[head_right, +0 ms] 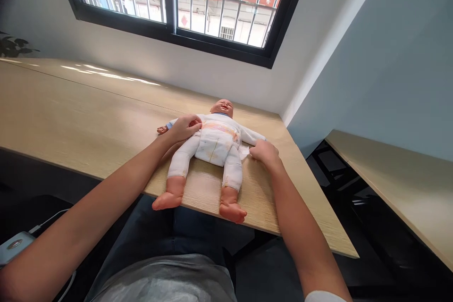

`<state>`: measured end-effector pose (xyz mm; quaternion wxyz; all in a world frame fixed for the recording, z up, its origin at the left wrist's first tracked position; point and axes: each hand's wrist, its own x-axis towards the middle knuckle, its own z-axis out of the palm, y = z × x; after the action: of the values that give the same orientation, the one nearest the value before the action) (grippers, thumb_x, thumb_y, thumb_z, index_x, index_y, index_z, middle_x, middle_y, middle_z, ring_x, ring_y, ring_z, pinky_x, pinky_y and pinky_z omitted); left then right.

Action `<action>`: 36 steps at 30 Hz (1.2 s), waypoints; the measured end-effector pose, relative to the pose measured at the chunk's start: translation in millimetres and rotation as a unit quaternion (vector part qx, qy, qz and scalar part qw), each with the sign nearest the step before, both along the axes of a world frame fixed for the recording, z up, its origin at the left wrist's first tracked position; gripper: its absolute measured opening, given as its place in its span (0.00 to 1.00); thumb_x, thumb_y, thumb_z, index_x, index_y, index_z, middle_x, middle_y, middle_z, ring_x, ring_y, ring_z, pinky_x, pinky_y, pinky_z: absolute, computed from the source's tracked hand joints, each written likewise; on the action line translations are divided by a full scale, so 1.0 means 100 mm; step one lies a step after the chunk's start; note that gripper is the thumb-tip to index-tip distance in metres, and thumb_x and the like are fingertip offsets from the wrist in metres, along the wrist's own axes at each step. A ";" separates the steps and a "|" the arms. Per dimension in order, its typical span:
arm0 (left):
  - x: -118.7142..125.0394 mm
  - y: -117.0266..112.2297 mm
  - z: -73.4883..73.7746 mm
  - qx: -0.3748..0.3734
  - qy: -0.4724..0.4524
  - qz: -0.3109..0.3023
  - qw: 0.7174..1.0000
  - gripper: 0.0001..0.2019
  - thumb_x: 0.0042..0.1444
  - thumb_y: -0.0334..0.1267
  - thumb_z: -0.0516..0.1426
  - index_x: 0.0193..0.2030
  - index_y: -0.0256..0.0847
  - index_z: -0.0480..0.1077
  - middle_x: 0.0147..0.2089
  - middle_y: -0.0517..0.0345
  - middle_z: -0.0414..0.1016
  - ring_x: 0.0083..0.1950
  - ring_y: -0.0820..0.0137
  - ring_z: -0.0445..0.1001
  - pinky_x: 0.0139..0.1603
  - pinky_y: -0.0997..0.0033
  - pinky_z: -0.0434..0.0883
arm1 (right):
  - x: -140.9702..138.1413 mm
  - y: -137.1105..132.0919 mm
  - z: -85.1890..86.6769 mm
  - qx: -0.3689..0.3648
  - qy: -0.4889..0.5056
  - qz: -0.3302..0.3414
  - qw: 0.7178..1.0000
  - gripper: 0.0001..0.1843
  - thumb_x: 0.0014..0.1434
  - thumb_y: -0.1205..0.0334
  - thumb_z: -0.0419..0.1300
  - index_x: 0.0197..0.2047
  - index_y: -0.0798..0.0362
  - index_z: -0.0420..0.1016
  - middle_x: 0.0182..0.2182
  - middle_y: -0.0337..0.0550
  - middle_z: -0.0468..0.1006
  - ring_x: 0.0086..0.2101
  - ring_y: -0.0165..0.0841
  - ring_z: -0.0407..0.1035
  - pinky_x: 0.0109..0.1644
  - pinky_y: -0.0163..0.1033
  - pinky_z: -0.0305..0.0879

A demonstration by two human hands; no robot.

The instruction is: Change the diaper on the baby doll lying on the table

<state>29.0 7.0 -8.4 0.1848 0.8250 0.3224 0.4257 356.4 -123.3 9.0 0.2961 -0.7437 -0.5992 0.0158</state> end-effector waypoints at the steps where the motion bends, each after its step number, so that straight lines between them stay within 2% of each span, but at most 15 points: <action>1: -0.01 0.01 -0.01 -0.003 -0.001 -0.001 1.000 0.11 0.59 0.44 0.56 0.38 0.39 0.74 0.32 0.58 0.75 0.35 0.68 0.71 0.37 0.71 0.65 | 0.02 0.00 0.02 -0.001 0.002 -0.012 1.000 0.14 0.40 0.67 0.63 0.13 0.49 0.61 0.13 0.41 0.65 0.28 0.42 0.69 0.34 0.41 0.57; 3: -0.01 0.03 -0.03 -0.010 -0.005 -0.002 1.000 0.12 0.61 0.45 0.55 0.42 0.39 0.73 0.32 0.58 0.76 0.34 0.68 0.72 0.36 0.71 0.65 | 0.01 0.02 0.06 0.012 0.010 -0.023 1.000 0.12 0.43 0.65 0.63 0.16 0.50 0.64 0.18 0.44 0.69 0.32 0.43 0.70 0.37 0.42 0.59; 6: 0.02 0.05 -0.04 -0.044 -0.021 -0.016 0.999 0.14 0.62 0.46 0.55 0.45 0.39 0.72 0.34 0.58 0.77 0.35 0.69 0.73 0.37 0.71 0.67 | -0.17 0.07 0.07 0.048 0.042 0.020 0.998 0.09 0.53 0.56 0.60 0.28 0.52 0.72 0.28 0.46 0.77 0.37 0.40 0.72 0.41 0.42 0.63; 10: 0.05 0.04 0.01 -0.093 -0.054 -0.031 0.994 0.15 0.59 0.46 0.58 0.46 0.38 0.72 0.36 0.56 0.77 0.35 0.69 0.73 0.36 0.72 0.68 | -0.54 0.11 -0.01 0.063 0.117 0.124 0.983 0.23 0.61 0.47 0.57 0.52 0.54 0.72 0.45 0.49 0.80 0.44 0.36 0.75 0.46 0.39 0.70; 13: 0.07 -0.07 0.12 -0.082 -0.069 -0.019 0.994 0.15 0.57 0.43 0.58 0.49 0.38 0.71 0.35 0.58 0.76 0.34 0.70 0.73 0.35 0.72 0.68 | -0.72 0.06 -0.01 0.078 0.154 0.160 0.972 0.29 0.60 0.45 0.59 0.58 0.56 0.68 0.52 0.54 0.77 0.51 0.39 0.73 0.52 0.43 0.70; 15: 0.07 -0.21 0.23 -0.073 -0.070 -0.033 0.994 0.16 0.58 0.41 0.57 0.51 0.39 0.70 0.33 0.60 0.76 0.32 0.71 0.73 0.35 0.73 0.68 | -0.80 -0.03 0.07 0.082 0.197 0.186 0.959 0.31 0.58 0.45 0.62 0.59 0.56 0.67 0.50 0.53 0.78 0.51 0.41 0.72 0.53 0.45 0.69; 19: -0.01 -0.52 0.43 -0.046 -0.082 -0.067 0.993 0.14 0.61 0.42 0.55 0.50 0.41 0.71 0.35 0.60 0.76 0.35 0.71 0.74 0.38 0.72 0.69 | -1.05 -0.40 0.37 0.059 0.247 0.281 0.926 0.31 0.55 0.50 0.66 0.58 0.53 0.67 0.37 0.42 0.78 0.39 0.37 0.73 0.43 0.41 0.69; 21: -0.09 -0.64 0.49 -0.042 -0.110 -0.041 0.992 0.13 0.62 0.44 0.54 0.47 0.40 0.72 0.36 0.59 0.76 0.37 0.70 0.74 0.39 0.72 0.69 | -1.24 -0.70 0.54 0.062 0.174 0.313 0.932 0.18 0.56 0.56 0.66 0.48 0.52 0.72 0.36 0.40 0.76 0.37 0.35 0.69 0.40 0.38 0.66; 23: -0.19 -0.73 0.51 -0.061 -0.122 -0.005 0.991 0.14 0.62 0.46 0.54 0.45 0.38 0.72 0.37 0.57 0.76 0.38 0.69 0.74 0.39 0.72 0.69 | -1.44 -1.05 0.64 0.052 0.061 0.320 0.944 0.03 0.59 0.65 0.59 0.33 0.52 0.70 0.29 0.37 0.72 0.31 0.32 0.64 0.35 0.37 0.61; 24: -0.24 -0.78 0.51 -0.077 -0.115 0.012 0.990 0.15 0.61 0.47 0.54 0.45 0.38 0.72 0.38 0.57 0.76 0.38 0.68 0.74 0.38 0.72 0.69 | -1.54 -1.21 0.66 0.045 -0.009 0.330 0.943 0.07 0.58 0.69 0.57 0.28 0.52 0.67 0.28 0.38 0.71 0.31 0.32 0.63 0.38 0.38 0.60; 25: -0.28 -0.83 0.49 -0.096 -0.094 0.023 0.991 0.16 0.60 0.48 0.55 0.45 0.38 0.72 0.38 0.56 0.77 0.39 0.67 0.74 0.38 0.71 0.69 | -1.62 -1.36 0.64 0.048 -0.068 0.339 0.937 0.11 0.56 0.71 0.57 0.24 0.53 0.65 0.26 0.37 0.70 0.31 0.31 0.62 0.39 0.39 0.60; 27: -0.34 -0.94 0.43 -0.143 -0.031 0.031 0.989 0.19 0.56 0.50 0.60 0.48 0.37 0.73 0.38 0.54 0.78 0.37 0.64 0.75 0.35 0.70 0.69 | -1.74 -1.57 0.53 0.047 -0.101 0.341 0.934 0.10 0.56 0.71 0.58 0.24 0.53 0.66 0.27 0.36 0.72 0.32 0.31 0.63 0.45 0.41 0.60; 31: -0.30 -1.09 0.29 -0.171 0.052 -0.006 0.984 0.17 0.46 0.43 0.65 0.42 0.38 0.75 0.40 0.52 0.79 0.39 0.59 0.77 0.34 0.69 0.69 | -1.83 -1.66 0.11 0.103 -0.166 0.367 0.909 0.05 0.56 0.66 0.63 0.29 0.50 0.72 0.29 0.34 0.76 0.32 0.31 0.66 0.54 0.44 0.60; 34: -0.19 -1.09 0.29 -0.178 0.054 0.049 0.981 0.16 0.49 0.41 0.61 0.44 0.37 0.72 0.42 0.50 0.79 0.41 0.58 0.77 0.34 0.68 0.69 | -1.77 -1.66 -0.11 0.182 -0.195 0.417 0.869 0.16 0.63 0.66 0.58 0.23 0.51 0.68 0.22 0.32 0.72 0.28 0.29 0.65 0.52 0.41 0.62; 36: -0.11 -1.05 0.33 -0.187 0.069 0.090 0.976 0.16 0.51 0.43 0.59 0.44 0.36 0.71 0.40 0.49 0.78 0.39 0.56 0.77 0.33 0.67 0.68 | -1.69 -1.78 -0.13 0.147 -0.129 0.452 0.870 0.18 0.67 0.63 0.56 0.23 0.49 0.69 0.20 0.33 0.71 0.27 0.29 0.66 0.47 0.36 0.65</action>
<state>17.7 -98.4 24.8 0.2745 0.7708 0.4809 0.3150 187.6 -301.1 -3.9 0.2831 -0.3351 -0.8979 -0.0363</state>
